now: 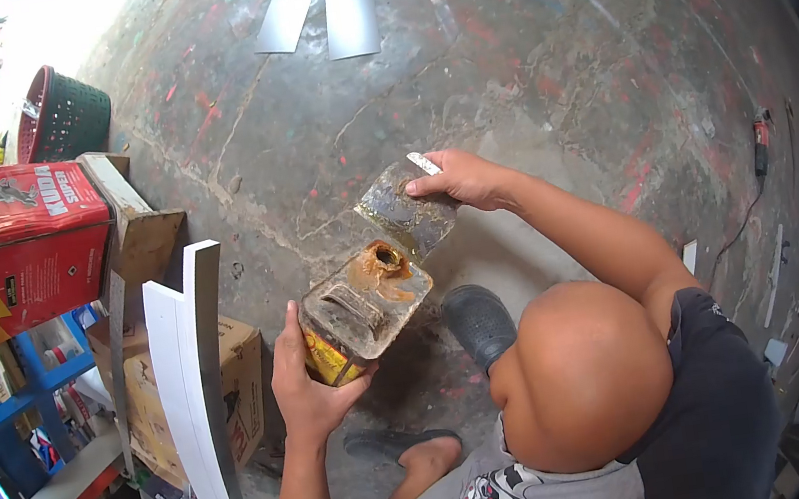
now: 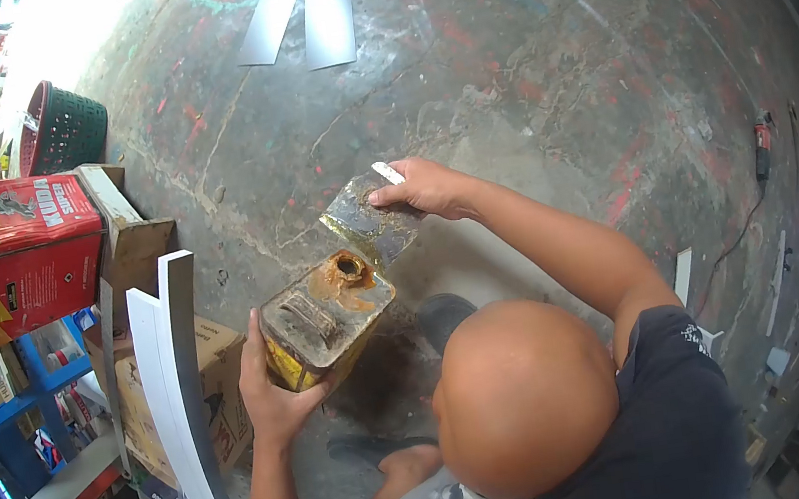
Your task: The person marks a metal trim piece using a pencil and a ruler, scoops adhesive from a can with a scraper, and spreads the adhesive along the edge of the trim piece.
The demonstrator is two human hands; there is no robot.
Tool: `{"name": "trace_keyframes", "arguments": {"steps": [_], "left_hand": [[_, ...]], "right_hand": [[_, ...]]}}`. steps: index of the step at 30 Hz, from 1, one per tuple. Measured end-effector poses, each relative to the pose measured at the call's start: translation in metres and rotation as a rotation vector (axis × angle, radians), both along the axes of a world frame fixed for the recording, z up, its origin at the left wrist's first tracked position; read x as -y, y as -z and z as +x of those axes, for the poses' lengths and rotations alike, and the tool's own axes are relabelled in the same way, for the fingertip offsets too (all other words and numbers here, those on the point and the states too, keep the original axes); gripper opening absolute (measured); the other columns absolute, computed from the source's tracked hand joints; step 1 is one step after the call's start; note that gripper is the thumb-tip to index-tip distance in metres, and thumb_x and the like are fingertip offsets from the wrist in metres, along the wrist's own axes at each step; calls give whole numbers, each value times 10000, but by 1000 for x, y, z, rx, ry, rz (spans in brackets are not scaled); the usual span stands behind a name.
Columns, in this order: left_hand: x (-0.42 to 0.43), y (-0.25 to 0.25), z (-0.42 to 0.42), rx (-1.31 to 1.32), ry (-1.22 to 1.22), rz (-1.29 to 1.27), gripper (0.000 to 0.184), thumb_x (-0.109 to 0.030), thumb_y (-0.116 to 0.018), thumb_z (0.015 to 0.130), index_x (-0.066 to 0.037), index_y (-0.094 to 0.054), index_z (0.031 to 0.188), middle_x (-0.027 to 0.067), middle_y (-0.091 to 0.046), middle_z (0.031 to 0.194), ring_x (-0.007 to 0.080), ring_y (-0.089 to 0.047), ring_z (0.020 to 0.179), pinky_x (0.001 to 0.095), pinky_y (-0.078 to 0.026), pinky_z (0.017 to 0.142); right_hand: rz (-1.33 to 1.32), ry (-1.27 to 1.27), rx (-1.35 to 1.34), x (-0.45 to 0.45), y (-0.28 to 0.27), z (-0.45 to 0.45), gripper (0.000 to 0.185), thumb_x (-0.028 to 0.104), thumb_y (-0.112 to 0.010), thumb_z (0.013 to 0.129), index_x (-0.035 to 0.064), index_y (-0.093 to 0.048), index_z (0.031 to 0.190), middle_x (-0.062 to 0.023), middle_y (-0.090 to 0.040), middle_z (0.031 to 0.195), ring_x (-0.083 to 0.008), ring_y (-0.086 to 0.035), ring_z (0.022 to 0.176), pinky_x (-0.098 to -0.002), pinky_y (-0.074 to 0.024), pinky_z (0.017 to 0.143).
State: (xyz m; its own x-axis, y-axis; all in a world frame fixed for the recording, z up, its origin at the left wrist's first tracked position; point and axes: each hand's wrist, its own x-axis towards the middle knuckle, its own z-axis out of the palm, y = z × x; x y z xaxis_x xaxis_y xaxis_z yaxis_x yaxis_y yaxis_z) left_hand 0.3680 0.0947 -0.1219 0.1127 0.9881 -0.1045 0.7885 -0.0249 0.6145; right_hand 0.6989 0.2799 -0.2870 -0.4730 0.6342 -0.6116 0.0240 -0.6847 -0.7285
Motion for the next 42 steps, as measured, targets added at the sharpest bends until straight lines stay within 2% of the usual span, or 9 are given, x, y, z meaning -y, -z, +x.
{"name": "trace_keyframes", "arguments": {"steps": [5, 8, 11, 14, 20, 30, 36, 39, 42], "left_hand": [[7, -12, 0, -57, -21, -66, 1287, -270, -1059, 635, -35, -414, 1724, 191, -705, 1303, 368, -733, 1157, 452, -594, 1016], [10, -18, 1, -67, -41, -110, 1282, -258, -1053, 637, -43, -414, 1727, 191, -705, 1305, 367, -732, 1162, 454, -597, 1019], [10, -20, 1, -75, -29, -118, 1285, -254, -1050, 640, -52, -408, 1735, 192, -703, 1307, 364, -731, 1170, 453, -597, 1023], [10, -23, 2, -76, -37, -137, 1291, -254, -1048, 643, -63, -401, 1744, 192, -703, 1311, 363, -730, 1177, 452, -597, 1026], [11, -31, 6, -74, -88, -201, 1293, -240, -1029, 630, -41, -396, 1740, 199, -709, 1327, 358, -730, 1210, 449, -576, 1064], [14, -33, 3, -51, -116, -194, 1318, -243, -1038, 653, -58, -351, 1763, 204, -698, 1342, 371, -722, 1215, 452, -580, 1057], [16, -30, 2, 1, -222, -203, 1323, -302, -1023, 653, -20, -351, 1757, 207, -713, 1404, 350, -709, 1293, 444, -533, 1140], [19, -23, 0, 65, -228, -122, 1306, -225, -1026, 661, -39, -344, 1760, 213, -689, 1390, 370, -702, 1265, 447, -553, 1104], [25, -6, -6, 209, -314, -82, 1311, -186, -1034, 664, -7, -331, 1756, 204, -644, 1502, 328, -654, 1371, 431, -508, 1180]], "right_hand": [[2, -139, 91, 4, -8, -24, 429, 290, -842, 1016, 40, -691, 1330, -45, -748, 1065, -132, -684, 876, -346, -550, 723], [0, -166, 85, 7, 4, -33, 389, 294, -850, 1014, 49, -712, 1283, -28, -757, 1091, -122, -690, 978, -323, -536, 842], [29, -214, 105, 6, 4, -35, 392, 298, -857, 1007, 49, -712, 1273, -26, -754, 1075, -119, -681, 965, -330, -533, 829], [40, -236, 117, 6, -4, -36, 479, 315, -857, 1004, 41, -673, 1350, -45, -731, 1031, -139, -661, 867, -349, -524, 716], [50, -228, 103, 10, -5, -38, 369, 291, -843, 1023, 54, -713, 1273, -16, -755, 1083, -110, -665, 962, -327, -531, 844], [108, -314, 134, 9, -30, -34, 329, 280, -824, 1042, 47, -702, 1239, -21, -733, 1079, -127, -647, 987, -347, -532, 892], [273, -404, 218, 2, -66, -21, 352, 277, -829, 1028, 25, -697, 1236, -45, -735, 1067, -169, -653, 971, -384, -543, 916], [368, -426, 208, -7, -70, -8, 371, 262, -833, 1016, 9, -704, 1256, -66, -766, 1077, -194, -693, 959, -402, -561, 917], [424, -431, 216, -18, -107, 7, 360, 250, -840, 1013, 9, -707, 1245, -73, -784, 1114, -176, -705, 1009, -378, -566, 941]]}}
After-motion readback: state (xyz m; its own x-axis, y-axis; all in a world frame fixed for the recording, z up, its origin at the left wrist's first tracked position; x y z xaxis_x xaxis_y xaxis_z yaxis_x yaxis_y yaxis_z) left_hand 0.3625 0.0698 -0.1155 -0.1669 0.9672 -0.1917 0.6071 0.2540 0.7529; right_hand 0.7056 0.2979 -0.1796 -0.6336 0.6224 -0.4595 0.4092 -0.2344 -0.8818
